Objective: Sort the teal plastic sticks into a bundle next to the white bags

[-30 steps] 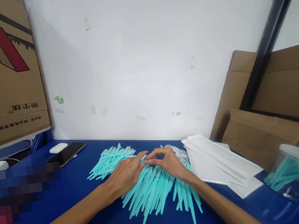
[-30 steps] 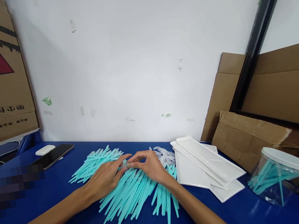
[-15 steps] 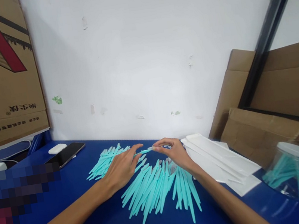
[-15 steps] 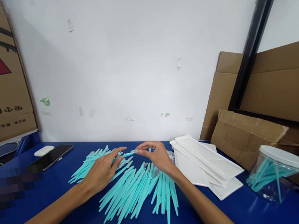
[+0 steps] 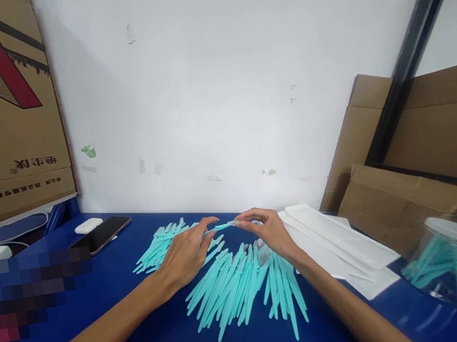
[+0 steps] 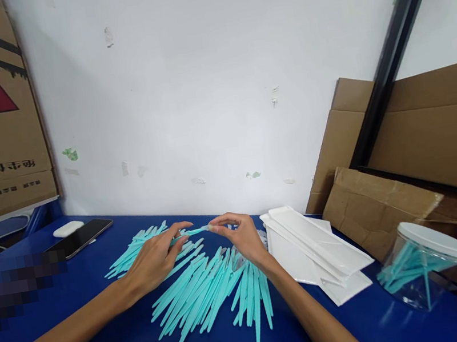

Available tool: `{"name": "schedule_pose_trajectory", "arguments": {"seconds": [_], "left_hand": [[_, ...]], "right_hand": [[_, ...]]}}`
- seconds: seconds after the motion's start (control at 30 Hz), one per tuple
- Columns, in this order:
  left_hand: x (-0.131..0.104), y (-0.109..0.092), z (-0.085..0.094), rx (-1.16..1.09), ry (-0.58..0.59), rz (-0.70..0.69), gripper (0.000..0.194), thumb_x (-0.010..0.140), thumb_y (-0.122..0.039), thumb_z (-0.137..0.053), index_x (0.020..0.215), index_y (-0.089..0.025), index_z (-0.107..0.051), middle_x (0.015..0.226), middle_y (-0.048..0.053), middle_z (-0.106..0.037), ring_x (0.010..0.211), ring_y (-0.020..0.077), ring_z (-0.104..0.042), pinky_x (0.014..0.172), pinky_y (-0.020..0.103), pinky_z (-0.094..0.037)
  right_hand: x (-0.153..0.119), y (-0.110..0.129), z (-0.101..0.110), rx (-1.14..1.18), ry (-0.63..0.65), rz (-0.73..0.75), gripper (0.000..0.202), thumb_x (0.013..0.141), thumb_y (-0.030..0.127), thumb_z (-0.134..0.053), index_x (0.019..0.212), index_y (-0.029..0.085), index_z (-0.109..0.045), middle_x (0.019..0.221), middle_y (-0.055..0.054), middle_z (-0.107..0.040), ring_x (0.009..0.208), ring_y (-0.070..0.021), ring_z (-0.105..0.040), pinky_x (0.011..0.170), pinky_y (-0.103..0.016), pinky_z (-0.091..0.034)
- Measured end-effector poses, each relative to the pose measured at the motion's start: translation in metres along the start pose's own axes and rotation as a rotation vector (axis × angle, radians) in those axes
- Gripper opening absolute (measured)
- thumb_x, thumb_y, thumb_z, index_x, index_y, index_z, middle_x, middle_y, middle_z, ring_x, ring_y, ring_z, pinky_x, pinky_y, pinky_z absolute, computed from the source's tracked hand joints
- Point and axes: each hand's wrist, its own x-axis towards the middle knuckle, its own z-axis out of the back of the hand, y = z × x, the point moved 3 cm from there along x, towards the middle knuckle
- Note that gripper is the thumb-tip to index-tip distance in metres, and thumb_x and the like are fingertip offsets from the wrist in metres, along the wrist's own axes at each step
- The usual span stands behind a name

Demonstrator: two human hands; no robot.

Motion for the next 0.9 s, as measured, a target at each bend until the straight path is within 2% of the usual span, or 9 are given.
{"name": "schedule_pose_trajectory", "arguments": {"seconds": [0.1,0.27,0.43,0.57,0.67,0.77,0.9], "left_hand": [[-0.001,0.0,-0.002,-0.006,0.013,-0.014,0.039,0.101,-0.042,-0.031,0.133,-0.026,-0.047,0.095,0.003,-0.07,0.078,0.0192,-0.067,0.069,0.029,-0.048],[-0.003,0.001,-0.006,-0.026,0.03,-0.036,0.039,0.101,-0.042,-0.032,0.134,-0.027,-0.046,0.096,0.003,-0.071,0.078,0.0189,-0.067,0.07,0.028,-0.048],[-0.003,0.005,-0.01,0.007,0.072,-0.1,0.039,0.101,-0.035,-0.031,0.136,-0.029,-0.048,0.103,0.004,-0.071,0.081,0.0183,-0.067,0.072,0.028,-0.048],[0.003,0.014,-0.006,0.121,0.039,-0.116,0.046,0.099,-0.023,-0.029,0.142,-0.031,-0.044,0.094,0.003,-0.068,0.075,0.0164,-0.062,0.067,0.027,-0.046],[0.005,0.019,-0.003,0.211,0.051,-0.127,0.057,0.092,-0.01,-0.029,0.142,-0.031,-0.045,0.085,0.002,-0.065,0.068,0.0148,-0.057,0.062,0.025,-0.042],[0.005,0.023,-0.002,0.249,0.073,-0.126,0.057,0.088,-0.008,-0.032,0.137,-0.029,-0.052,0.085,0.002,-0.066,0.068,0.0144,-0.058,0.06,0.024,-0.04],[0.006,0.023,-0.005,0.261,0.067,-0.11,0.051,0.09,-0.01,-0.034,0.132,-0.028,-0.057,0.088,0.003,-0.069,0.07,0.0153,-0.06,0.061,0.025,-0.042]], "right_hand": [[-0.002,0.0,-0.006,0.015,0.056,-0.012,0.024,0.076,0.042,-0.074,0.088,0.022,-0.076,0.095,-0.006,-0.076,0.092,-0.0245,-0.07,0.086,-0.038,-0.054],[-0.007,-0.004,-0.015,0.014,0.078,-0.023,0.023,0.077,0.042,-0.074,0.089,0.023,-0.077,0.094,-0.005,-0.076,0.091,-0.0239,-0.07,0.083,-0.036,-0.054],[-0.008,-0.008,-0.022,0.03,0.16,-0.041,0.032,0.08,0.05,-0.069,0.097,0.023,-0.076,0.102,-0.006,-0.075,0.097,-0.0252,-0.069,0.09,-0.039,-0.053],[-0.001,-0.017,-0.006,0.313,0.043,-0.131,0.045,0.092,0.057,-0.05,0.115,0.023,-0.068,0.119,-0.009,-0.07,0.113,-0.0248,-0.064,0.101,-0.042,-0.047],[0.004,-0.03,0.008,0.629,-0.031,-0.252,0.038,0.097,0.047,-0.044,0.12,0.026,-0.065,0.131,-0.006,-0.063,0.123,-0.0224,-0.058,0.105,-0.04,-0.045],[0.004,-0.036,0.012,0.832,-0.038,-0.364,0.031,0.096,0.035,-0.046,0.118,0.024,-0.066,0.129,-0.005,-0.065,0.122,-0.0193,-0.058,0.107,-0.035,-0.044],[0.001,-0.033,0.003,0.951,-0.02,-0.444,0.031,0.095,0.028,-0.046,0.116,0.019,-0.067,0.123,-0.007,-0.068,0.114,-0.0177,-0.064,0.101,-0.029,-0.047]]}}
